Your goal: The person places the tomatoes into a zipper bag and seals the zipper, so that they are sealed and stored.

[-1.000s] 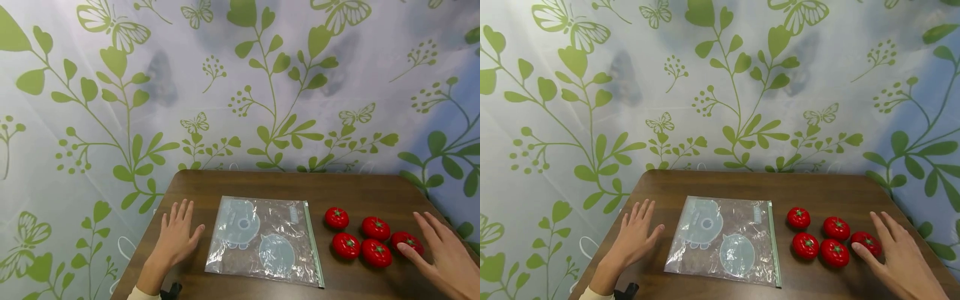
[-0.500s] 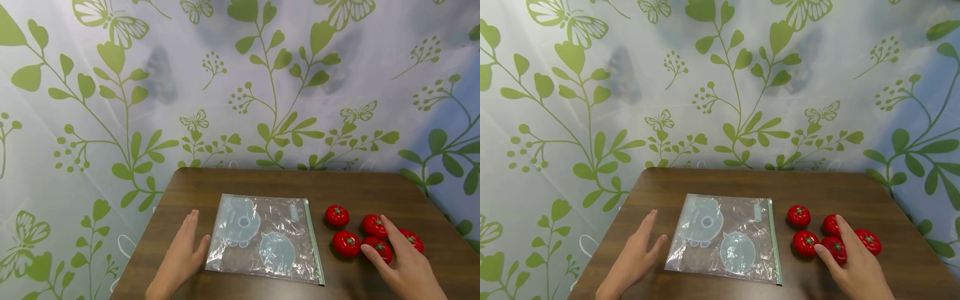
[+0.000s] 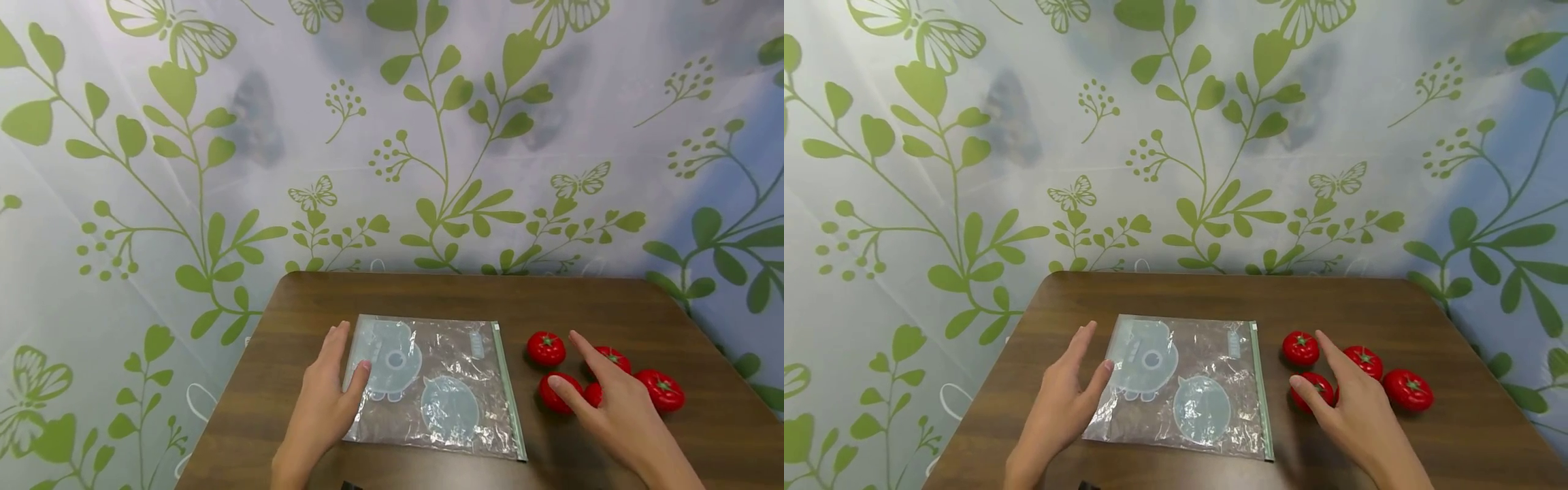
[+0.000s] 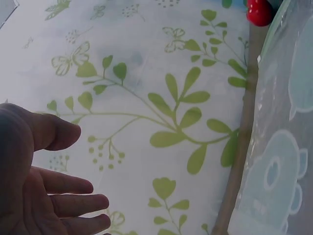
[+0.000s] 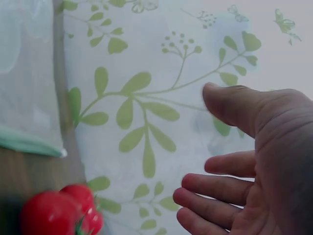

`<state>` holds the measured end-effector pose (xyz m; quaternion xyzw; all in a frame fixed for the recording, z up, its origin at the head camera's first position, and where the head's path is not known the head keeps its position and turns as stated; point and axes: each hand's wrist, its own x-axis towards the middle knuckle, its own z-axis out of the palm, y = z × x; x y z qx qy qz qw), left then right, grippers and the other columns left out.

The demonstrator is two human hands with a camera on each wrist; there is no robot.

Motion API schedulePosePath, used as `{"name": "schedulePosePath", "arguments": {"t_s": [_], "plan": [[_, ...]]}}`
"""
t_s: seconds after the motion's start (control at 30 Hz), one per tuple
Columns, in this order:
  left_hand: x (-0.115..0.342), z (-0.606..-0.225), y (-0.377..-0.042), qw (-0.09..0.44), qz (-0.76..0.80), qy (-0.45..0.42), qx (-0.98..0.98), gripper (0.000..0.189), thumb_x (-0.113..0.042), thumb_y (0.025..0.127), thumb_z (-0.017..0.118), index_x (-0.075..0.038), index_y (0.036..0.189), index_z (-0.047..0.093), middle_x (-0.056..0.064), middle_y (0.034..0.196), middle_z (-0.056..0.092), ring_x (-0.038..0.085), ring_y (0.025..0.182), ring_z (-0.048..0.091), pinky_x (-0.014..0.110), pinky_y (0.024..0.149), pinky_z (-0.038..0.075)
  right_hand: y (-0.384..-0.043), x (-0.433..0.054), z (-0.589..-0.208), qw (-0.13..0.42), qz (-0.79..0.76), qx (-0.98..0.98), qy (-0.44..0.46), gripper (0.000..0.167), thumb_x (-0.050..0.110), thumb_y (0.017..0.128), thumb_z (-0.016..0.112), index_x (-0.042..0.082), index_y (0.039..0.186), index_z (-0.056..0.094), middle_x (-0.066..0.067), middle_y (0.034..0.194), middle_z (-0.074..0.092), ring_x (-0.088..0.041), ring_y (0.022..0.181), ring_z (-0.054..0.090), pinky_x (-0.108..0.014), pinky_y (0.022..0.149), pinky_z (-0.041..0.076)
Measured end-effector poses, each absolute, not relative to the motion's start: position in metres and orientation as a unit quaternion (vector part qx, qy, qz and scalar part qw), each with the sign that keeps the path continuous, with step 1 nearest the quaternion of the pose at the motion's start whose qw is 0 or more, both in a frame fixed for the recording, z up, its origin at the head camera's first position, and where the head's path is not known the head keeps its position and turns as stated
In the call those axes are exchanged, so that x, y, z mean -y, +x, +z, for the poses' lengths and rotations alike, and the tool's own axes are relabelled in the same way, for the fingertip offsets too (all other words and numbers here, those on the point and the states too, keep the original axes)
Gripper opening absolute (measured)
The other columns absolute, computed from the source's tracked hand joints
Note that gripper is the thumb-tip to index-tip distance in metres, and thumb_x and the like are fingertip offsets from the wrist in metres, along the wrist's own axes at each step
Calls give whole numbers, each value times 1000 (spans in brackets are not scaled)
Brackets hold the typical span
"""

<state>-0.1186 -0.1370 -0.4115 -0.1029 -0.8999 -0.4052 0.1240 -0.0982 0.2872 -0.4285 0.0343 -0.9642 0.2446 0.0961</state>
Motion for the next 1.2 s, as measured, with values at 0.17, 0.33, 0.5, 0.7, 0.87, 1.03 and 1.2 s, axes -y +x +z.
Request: {"name": "schedulePosePath", "arguments": {"t_s": [0.17,0.33,0.5,0.7,0.87,1.03,1.2], "plan": [[119,-410,-126,128,-387,-117,906,72,-24,106,71,3,165,40,21,172,43,41,166,31,65,129,32,-115,-275,-415,111,247,959,79,86,46,97,83,7,165,47,-31,155,59,-57,126,65,-79,98,50],[103,-411,-131,127,-362,-142,912,71,-27,107,70,4,164,42,21,172,43,41,166,32,63,130,32,-134,-264,-408,98,245,959,106,87,52,94,84,8,161,53,-28,155,61,-54,129,67,-75,99,54],[92,-416,-138,123,-342,-164,917,69,-28,107,69,6,162,44,23,170,46,43,164,34,62,129,33,-154,-254,-409,75,254,955,131,85,48,93,87,6,159,55,-25,158,59,-52,136,64,-73,104,52],[84,-429,-147,95,-333,-168,923,71,-33,108,69,6,162,44,24,170,46,46,163,35,63,130,32,-176,-243,-420,53,259,954,144,83,41,91,91,3,157,57,-25,156,61,-49,129,68,-70,107,53],[78,-446,-156,85,-326,-175,925,69,-31,107,70,8,159,47,29,167,48,51,160,38,64,128,34,-188,-237,-433,36,251,957,141,79,38,90,91,2,153,61,-27,149,66,-46,121,72,-69,103,56],[73,-466,-160,69,-306,-176,933,71,-32,106,71,10,158,47,32,164,48,55,157,39,67,127,34,-195,-232,-441,15,257,956,139,77,39,90,91,2,151,62,-27,144,69,-49,125,70,-68,100,57],[69,-486,-164,59,-297,-175,937,69,-33,105,72,11,154,52,34,162,50,57,155,41,70,126,34,-201,-230,-449,-7,262,955,139,77,39,91,90,1,151,62,-27,134,74,-49,123,70,-67,99,58]]}}
